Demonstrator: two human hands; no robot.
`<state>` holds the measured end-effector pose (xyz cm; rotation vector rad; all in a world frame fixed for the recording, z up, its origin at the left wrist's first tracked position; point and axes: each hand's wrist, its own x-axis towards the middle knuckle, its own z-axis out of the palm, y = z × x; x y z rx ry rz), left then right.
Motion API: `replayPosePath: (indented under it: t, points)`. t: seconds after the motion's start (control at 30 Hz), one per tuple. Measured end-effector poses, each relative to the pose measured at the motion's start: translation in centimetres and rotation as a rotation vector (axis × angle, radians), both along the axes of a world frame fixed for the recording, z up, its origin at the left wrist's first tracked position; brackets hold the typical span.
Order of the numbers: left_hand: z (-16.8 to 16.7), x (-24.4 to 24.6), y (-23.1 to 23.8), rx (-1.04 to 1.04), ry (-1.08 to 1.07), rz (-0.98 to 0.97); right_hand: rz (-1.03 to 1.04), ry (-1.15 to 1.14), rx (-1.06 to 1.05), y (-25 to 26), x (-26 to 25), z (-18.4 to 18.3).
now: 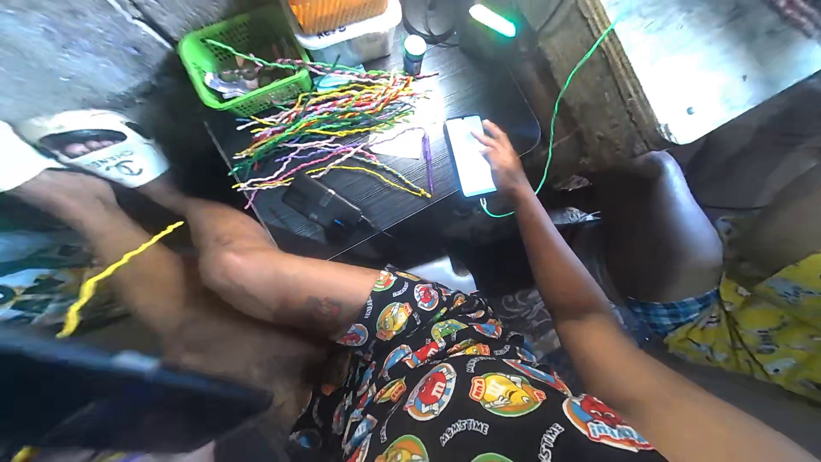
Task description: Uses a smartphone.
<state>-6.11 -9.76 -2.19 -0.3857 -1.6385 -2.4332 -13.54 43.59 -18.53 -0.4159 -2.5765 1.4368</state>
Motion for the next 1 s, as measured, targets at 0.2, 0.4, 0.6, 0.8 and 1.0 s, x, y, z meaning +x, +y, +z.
replayPosePath:
  t: [0.2,0.4,0.6,0.8,1.0]
  points:
    - [-0.4,2.3,4.7,0.243,-0.22,-0.274,0.057,0.195,-0.132,-6.8,2.6,5.2]
    - [-0.5,5.4,6.7,0.37,-0.253,-0.324,0.595,-0.031,-0.601,-20.7,9.8,14.6]
    - [1.1,9.1,6.4,0.333,-0.117,-0.283,0.925,-0.015,-0.662,-25.5,12.9,18.6]
    - [3.1,10.8,7.0,0.293,-0.053,-0.253,0.961,-0.065,-1.139,-27.3,13.9,19.1]
    - [3.4,11.2,7.2,0.121,-0.065,-0.276,0.982,-0.055,-1.257,-25.4,14.9,17.8]
